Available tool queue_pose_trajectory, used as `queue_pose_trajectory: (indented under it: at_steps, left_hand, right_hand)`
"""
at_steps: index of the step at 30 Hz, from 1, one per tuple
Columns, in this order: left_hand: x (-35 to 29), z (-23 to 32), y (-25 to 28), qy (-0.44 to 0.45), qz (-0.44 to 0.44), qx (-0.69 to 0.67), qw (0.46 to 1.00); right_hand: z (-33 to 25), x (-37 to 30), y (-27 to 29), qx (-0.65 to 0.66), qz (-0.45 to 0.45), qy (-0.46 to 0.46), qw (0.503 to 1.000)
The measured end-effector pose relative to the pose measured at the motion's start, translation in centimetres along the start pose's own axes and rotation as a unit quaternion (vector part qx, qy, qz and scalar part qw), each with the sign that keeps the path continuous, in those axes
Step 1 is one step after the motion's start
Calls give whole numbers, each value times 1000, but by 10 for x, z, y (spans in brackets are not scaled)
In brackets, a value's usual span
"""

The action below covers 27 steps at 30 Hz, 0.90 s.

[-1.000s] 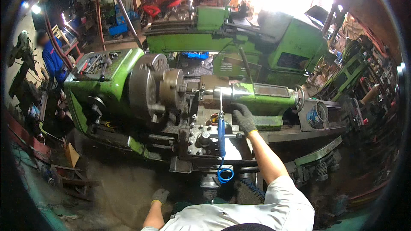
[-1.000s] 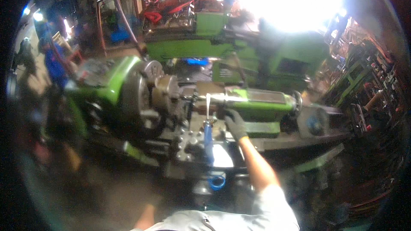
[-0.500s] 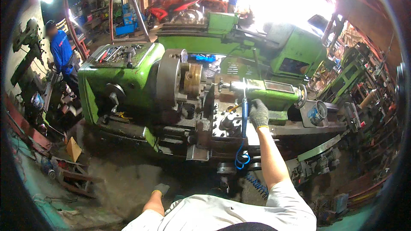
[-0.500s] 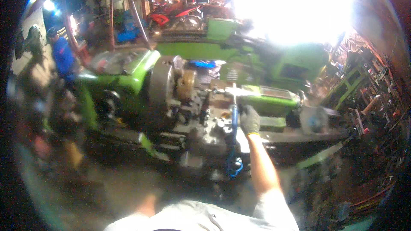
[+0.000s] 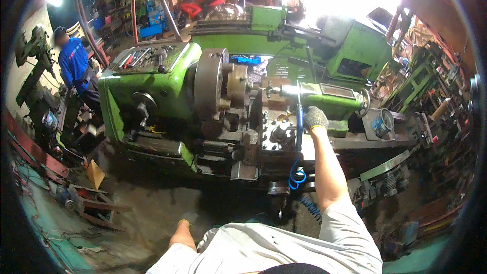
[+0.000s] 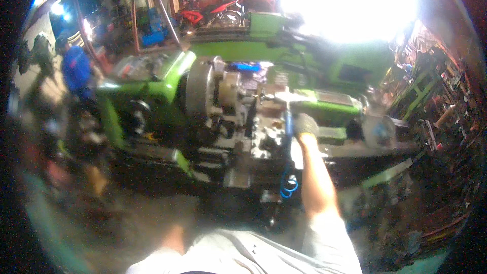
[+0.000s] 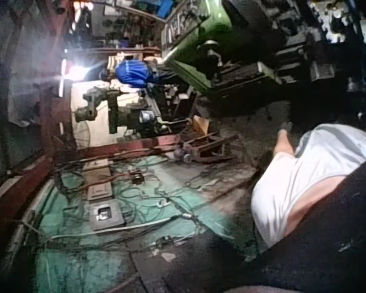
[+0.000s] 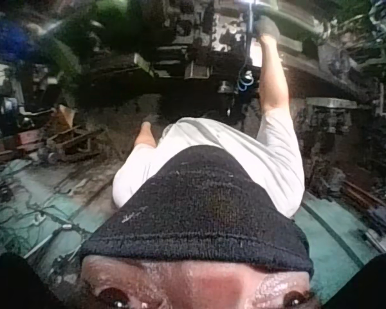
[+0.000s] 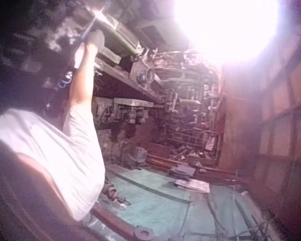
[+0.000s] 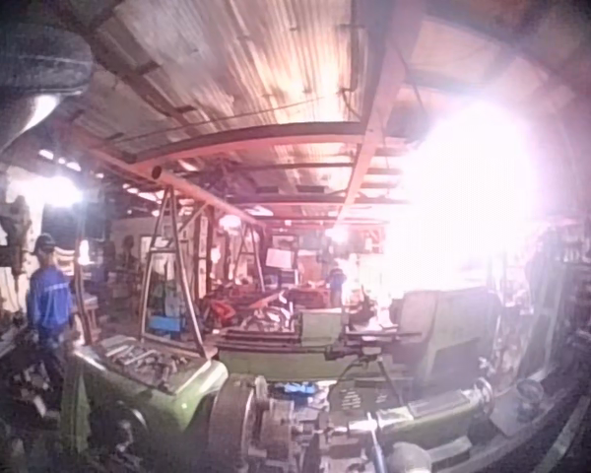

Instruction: The person operates a green industrial lathe in a workshop, using a caliper to measure a rotating metal workpiece. They adjust the tool post and machine controls while wearing gloves, performing repetitive machining and measurement cycles.

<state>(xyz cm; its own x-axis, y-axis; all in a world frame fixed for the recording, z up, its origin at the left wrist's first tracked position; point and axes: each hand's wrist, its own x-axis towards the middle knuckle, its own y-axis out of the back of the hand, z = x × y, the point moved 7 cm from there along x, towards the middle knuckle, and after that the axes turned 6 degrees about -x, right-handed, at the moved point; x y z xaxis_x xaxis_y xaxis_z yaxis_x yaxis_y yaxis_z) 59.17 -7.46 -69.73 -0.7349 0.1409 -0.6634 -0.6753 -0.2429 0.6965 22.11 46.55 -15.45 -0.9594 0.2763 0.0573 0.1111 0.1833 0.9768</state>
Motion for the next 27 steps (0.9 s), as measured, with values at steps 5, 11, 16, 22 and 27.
queue_pose_trajectory:
  at_steps: [5, 11, 16, 22, 27]
  left_hand:
    - [2, -7, 6, 215, 1, -270, 938]
    - [50, 47, 41, 62, 23, -174, 982]
    - [57, 59, 34, 87, 83, -233, 965]
    - [47, 44, 13, 114, 12, -213, 970]
    - [38, 17, 8, 94, -20, -147, 984]
  right_hand:
    - [-5, 7, -15, 6, -3, -5, 1000]
    - [16, 19, -27, -5, 18, -12, 1000]
    - [9, 17, -18, -5, 27, -5, 1000]
    - [16, 17, -20, 2, 17, -16, 1000]
    - [12, 20, -22, 3, 4, -12, 1000]
